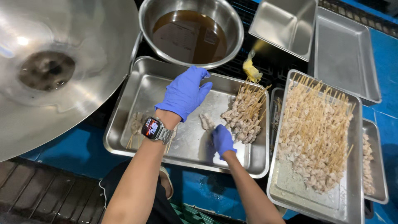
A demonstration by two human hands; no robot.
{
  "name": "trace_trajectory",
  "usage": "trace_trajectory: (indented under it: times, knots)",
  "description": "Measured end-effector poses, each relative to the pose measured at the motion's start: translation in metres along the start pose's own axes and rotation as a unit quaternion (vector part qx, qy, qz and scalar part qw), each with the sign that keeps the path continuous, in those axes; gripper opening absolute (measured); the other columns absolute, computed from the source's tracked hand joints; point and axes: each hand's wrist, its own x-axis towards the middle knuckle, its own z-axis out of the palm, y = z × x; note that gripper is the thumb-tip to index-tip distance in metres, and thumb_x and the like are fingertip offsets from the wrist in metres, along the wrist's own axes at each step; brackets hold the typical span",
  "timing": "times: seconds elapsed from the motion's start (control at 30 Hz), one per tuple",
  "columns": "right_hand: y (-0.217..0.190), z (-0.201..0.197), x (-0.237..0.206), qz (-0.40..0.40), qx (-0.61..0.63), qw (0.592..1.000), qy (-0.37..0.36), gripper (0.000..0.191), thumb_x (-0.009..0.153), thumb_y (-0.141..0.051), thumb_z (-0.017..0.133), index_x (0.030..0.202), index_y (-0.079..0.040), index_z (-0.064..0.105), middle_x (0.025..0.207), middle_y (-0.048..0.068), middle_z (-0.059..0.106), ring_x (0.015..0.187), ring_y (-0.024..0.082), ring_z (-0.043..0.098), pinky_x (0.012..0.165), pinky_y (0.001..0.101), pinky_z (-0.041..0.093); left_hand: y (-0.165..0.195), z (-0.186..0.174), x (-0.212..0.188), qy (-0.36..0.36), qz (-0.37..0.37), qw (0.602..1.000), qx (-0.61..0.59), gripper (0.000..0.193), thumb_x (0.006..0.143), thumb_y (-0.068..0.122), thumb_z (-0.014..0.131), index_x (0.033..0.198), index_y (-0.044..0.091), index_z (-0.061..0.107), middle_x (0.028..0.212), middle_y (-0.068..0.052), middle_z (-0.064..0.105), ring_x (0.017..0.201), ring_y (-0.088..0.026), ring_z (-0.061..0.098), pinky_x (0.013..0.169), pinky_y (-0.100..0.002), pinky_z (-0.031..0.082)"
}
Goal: The person, wearing blue gloves, transfers meat skewers one at a time from a full tray and arranges them in rows on an empty metal tray, pressing the skewers into place and turning some to fit more on the tray. The filled tray is set beside another tray of prepared skewers on the work table.
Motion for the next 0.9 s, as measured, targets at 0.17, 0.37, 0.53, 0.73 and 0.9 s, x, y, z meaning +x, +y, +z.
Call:
trace_trajectory:
  times: [0.17, 0.37, 0.53, 0.73, 0.9]
  knots:
    - [-0.018, 0.012, -0.013, 0.034, -0.069, 0.997, -0.021, 0.02, 0.09, -0.023, 0.063, 0.099, -0.004, 0.064, 0.104, 0.025, 0.066, 0.098, 0.045, 0.066, 0.085, 0.0523, 0.052, 0.005, 0.008, 0.0, -0.035, -0.023, 0.999, -0.012, 0.03, 0.093, 0.026, 0.071, 0.115, 0.007, 0.066, 0.111, -0.015, 0.069, 0.099, -0.035, 0.069, 0.085, -0.044, 0.054]
    - [0.012, -0.017, -0.013, 0.027, -0.094, 0.991, -0.092, 0.023, 0.095, -0.027, 0.062, 0.103, -0.006, 0.069, 0.091, 0.022, 0.072, 0.091, 0.042, 0.069, 0.081, 0.0529, 0.053, 0.007, 0.011, 0.003, -0.046, -0.018, 0.999, -0.013, 0.03, 0.092, 0.027, 0.071, 0.115, 0.007, 0.066, 0.111, -0.015, 0.069, 0.099, -0.036, 0.068, 0.085, -0.045, 0.054]
    - [0.056, -0.091, 0.004, 0.038, -0.079, 0.986, -0.142, 0.026, 0.088, -0.032, 0.063, 0.092, -0.013, 0.079, 0.09, 0.016, 0.077, 0.083, 0.032, 0.074, 0.082, 0.045, 0.057, 0.005, 0.011, 0.003, -0.065, -0.01, 0.998, 0.013, 0.031, 0.094, 0.028, 0.07, 0.115, 0.006, 0.066, 0.111, -0.016, 0.068, 0.101, -0.038, 0.066, 0.086, -0.046, 0.053]
    - [0.098, -0.14, 0.046, 0.017, -0.324, 0.916, -0.235, 0.032, 0.088, -0.032, 0.065, 0.086, -0.002, 0.079, 0.097, 0.025, 0.072, 0.093, 0.04, 0.072, 0.089, 0.0454, 0.058, 0.009, 0.011, 0.001, -0.076, -0.019, 0.997, 0.013, 0.033, 0.092, 0.029, 0.07, 0.117, 0.007, 0.066, 0.113, -0.016, 0.067, 0.102, -0.038, 0.066, 0.087, -0.046, 0.052]
    - [0.107, -0.145, 0.053, 0.038, -0.253, 0.96, -0.112, 0.032, 0.086, -0.031, 0.068, 0.09, -0.001, 0.075, 0.099, 0.027, 0.072, 0.096, 0.045, 0.07, 0.088, 0.0498, 0.056, 0.01, 0.011, 0.001, -0.086, -0.024, 0.996, 0.015, 0.035, 0.092, 0.03, 0.07, 0.119, 0.007, 0.067, 0.115, -0.016, 0.067, 0.104, -0.038, 0.065, 0.09, -0.046, 0.052]
